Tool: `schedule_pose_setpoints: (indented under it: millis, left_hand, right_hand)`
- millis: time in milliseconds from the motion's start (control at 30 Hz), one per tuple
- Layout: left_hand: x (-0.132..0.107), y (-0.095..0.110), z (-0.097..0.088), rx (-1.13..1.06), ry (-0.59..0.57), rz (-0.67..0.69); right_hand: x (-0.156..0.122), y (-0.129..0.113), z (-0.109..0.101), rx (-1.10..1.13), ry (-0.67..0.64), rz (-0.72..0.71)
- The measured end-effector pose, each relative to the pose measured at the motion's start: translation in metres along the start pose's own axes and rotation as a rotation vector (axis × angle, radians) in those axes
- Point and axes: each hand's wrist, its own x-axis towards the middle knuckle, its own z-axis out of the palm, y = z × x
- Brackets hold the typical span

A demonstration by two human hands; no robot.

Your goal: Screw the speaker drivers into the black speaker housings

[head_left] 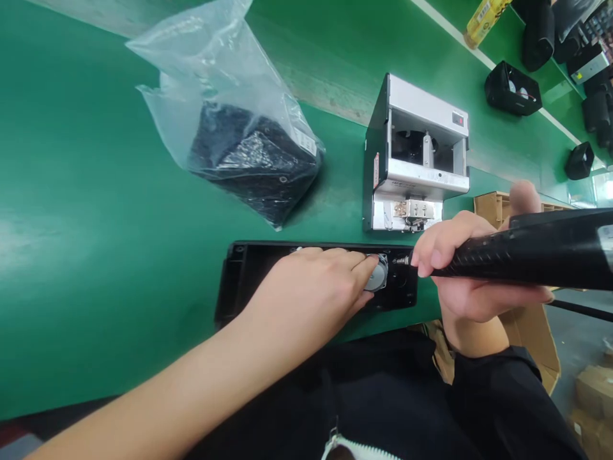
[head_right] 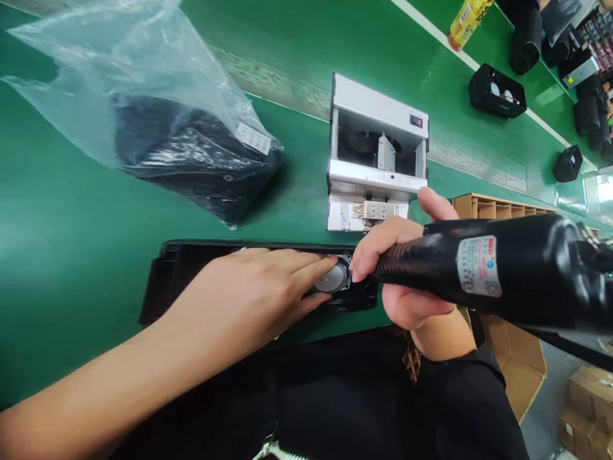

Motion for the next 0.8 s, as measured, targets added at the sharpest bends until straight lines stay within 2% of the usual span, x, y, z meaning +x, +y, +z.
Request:
schedule_pose_setpoints:
  millis: [233,400,600,800]
  left_hand:
    - [-0.005,-0.005,-0.004,0.055,0.022,0.052]
    - [-0.009,-0.011,0.0,0.057,0.08,0.068]
    - [-0.01,-0.013,0.003,0.042,0.054,0.02]
    - [-0.008,-0.01,0.001,0.03,0.066,0.015]
  right_hand:
    - [0.003,-0.007,-0.008,0.033,0.062,0.022]
    - [0.006,-0.013,-0.015,0.033,0.026,0.055]
    - [0.004,-0.012,-0.022,0.064,0.015,0.093]
    - [0.005,-0.011,-0.018,0.005,0.049,0.086]
